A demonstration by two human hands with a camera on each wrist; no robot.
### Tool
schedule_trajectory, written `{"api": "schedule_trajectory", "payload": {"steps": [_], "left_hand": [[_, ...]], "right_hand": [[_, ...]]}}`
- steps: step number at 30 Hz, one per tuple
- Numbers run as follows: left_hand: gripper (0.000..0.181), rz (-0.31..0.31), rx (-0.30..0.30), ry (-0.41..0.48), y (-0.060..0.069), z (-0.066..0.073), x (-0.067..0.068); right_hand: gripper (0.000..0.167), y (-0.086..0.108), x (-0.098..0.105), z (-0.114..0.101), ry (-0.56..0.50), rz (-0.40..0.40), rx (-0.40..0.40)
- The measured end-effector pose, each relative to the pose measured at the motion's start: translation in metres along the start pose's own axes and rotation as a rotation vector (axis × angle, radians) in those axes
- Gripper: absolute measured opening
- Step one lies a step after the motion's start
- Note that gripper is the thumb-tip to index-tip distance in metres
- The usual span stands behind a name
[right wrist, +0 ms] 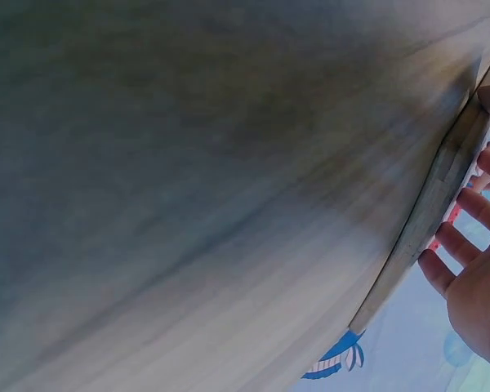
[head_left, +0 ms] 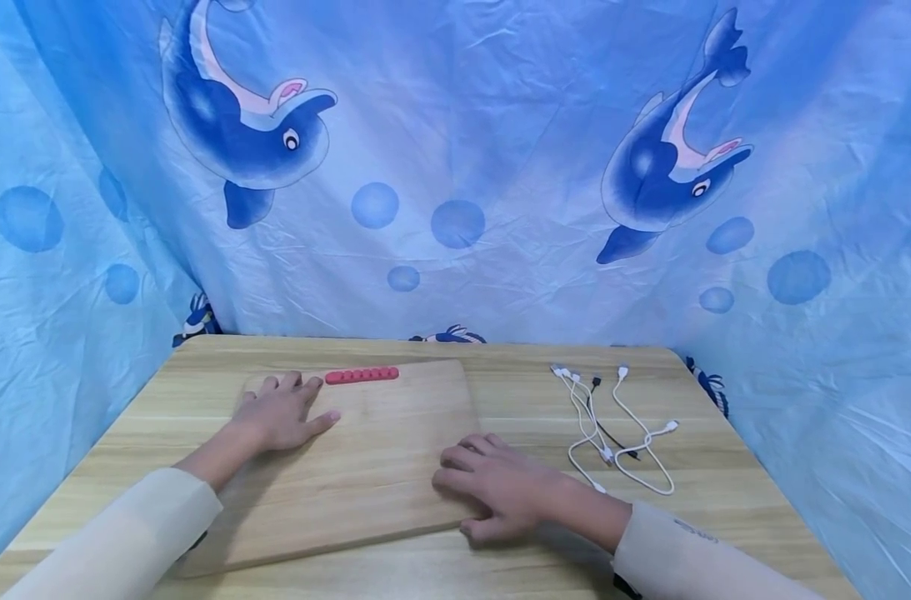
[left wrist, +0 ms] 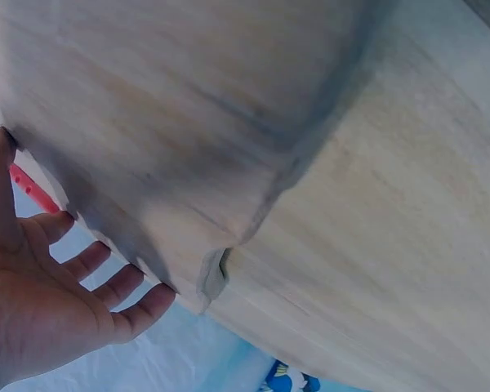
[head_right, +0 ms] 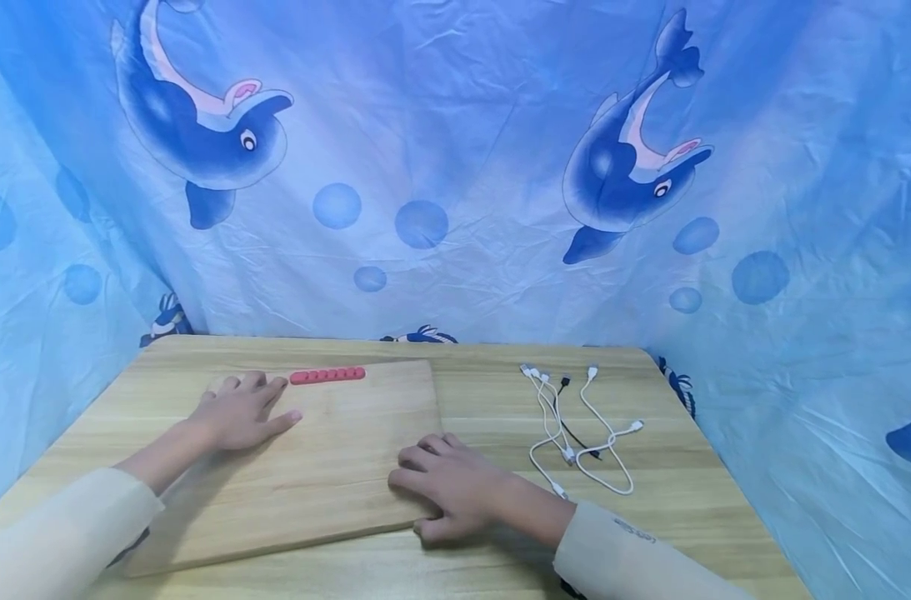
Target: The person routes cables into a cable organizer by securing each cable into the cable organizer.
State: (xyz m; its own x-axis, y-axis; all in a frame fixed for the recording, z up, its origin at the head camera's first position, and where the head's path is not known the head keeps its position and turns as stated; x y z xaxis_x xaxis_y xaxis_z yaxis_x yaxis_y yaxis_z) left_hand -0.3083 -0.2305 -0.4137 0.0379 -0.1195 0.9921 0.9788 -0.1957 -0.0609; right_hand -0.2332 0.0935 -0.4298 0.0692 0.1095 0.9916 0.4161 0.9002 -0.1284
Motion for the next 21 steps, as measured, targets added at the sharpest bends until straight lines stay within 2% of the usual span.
{"api": "schedule_trajectory", "payload": {"steps": [8, 14, 21], "left_hand": [[0.089, 0.013, 0.003, 0.013, -0.002, 0.010, -0.005], [0.085, 0.026, -0.016, 0.022, -0.002, 0.019, -0.006], [0.083, 0.029, -0.009, 0.035, -0.003, 0.029, -0.008]], "right_hand": [[0.060, 0.012, 0.002, 0.002, 0.003, 0.062, 0.019], [0.060, 0.021, 0.003, 0.005, -0.009, 0.050, 0.003], [0.060, 0.031, 0.007, 0.006, -0.031, 0.058, 0.001]]}}
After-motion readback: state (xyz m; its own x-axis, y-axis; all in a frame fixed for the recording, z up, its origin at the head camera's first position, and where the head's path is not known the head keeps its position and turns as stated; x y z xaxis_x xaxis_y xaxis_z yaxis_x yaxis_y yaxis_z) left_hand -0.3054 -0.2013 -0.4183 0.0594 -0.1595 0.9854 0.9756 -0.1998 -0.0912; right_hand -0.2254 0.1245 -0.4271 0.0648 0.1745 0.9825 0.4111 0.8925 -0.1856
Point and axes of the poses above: each hand's wrist, its own y-axis away from the middle knuckle, its own x-axis out of the back of the hand, z = x × y, the point moved 5 cm from there along -y, towards the middle knuckle, and after that the axes turned 7 degrees about z, right-handed, at the moved point
